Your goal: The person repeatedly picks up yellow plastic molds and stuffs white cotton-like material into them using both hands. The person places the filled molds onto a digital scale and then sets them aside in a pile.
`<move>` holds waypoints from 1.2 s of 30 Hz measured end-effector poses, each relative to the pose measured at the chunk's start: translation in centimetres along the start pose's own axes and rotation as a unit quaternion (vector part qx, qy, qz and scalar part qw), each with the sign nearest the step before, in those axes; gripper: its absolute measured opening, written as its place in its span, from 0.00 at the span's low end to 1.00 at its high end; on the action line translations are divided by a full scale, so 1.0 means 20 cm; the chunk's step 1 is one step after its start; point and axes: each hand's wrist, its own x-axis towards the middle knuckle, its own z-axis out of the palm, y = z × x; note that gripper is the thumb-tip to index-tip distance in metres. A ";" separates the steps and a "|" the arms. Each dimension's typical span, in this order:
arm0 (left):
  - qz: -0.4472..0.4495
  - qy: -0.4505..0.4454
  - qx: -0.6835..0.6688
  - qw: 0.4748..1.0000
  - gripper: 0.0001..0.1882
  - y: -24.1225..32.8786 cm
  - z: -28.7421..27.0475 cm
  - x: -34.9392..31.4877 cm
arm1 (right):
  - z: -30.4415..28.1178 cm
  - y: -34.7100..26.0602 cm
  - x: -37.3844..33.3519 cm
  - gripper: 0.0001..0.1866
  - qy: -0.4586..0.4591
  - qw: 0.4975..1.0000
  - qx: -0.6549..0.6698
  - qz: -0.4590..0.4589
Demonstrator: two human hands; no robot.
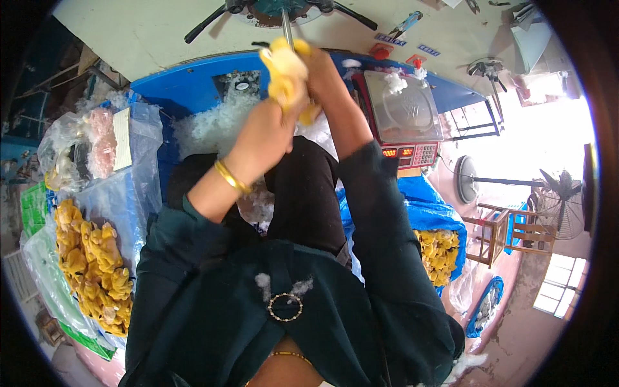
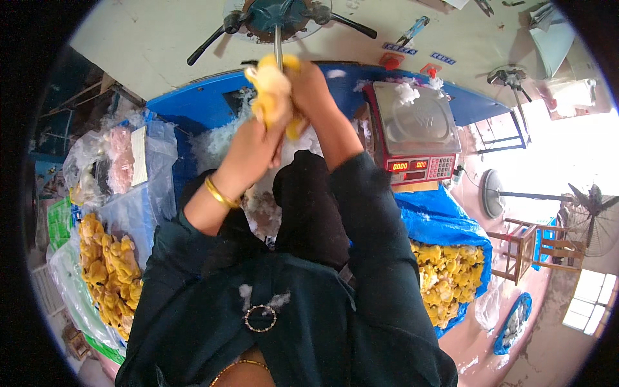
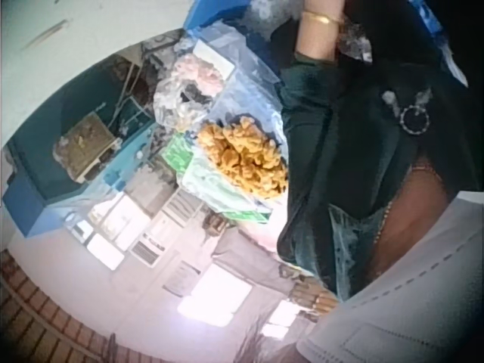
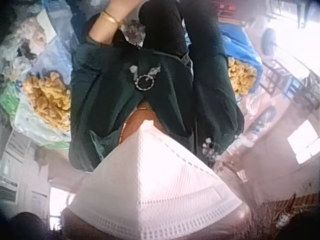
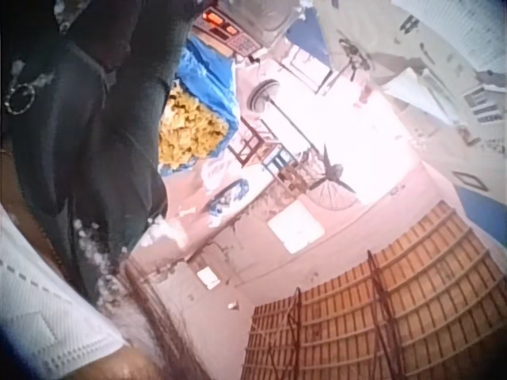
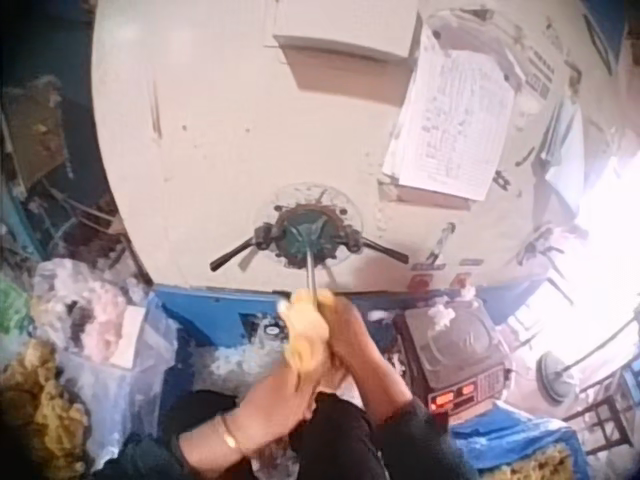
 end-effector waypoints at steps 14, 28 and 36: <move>-0.247 -0.123 -0.452 0.849 0.13 0.07 -0.20 -0.05 | 0.05 -0.31 -0.19 0.15 0.073 0.971 0.170 0.149; -0.235 -0.200 -0.518 0.798 0.08 -0.18 -0.34 0.16 | 0.06 -0.31 -0.22 0.17 0.087 0.933 0.290 0.196; -0.133 -0.132 -0.425 0.885 0.12 -0.30 -0.30 0.38 | 0.12 -0.21 -0.06 0.14 0.166 0.962 0.198 0.086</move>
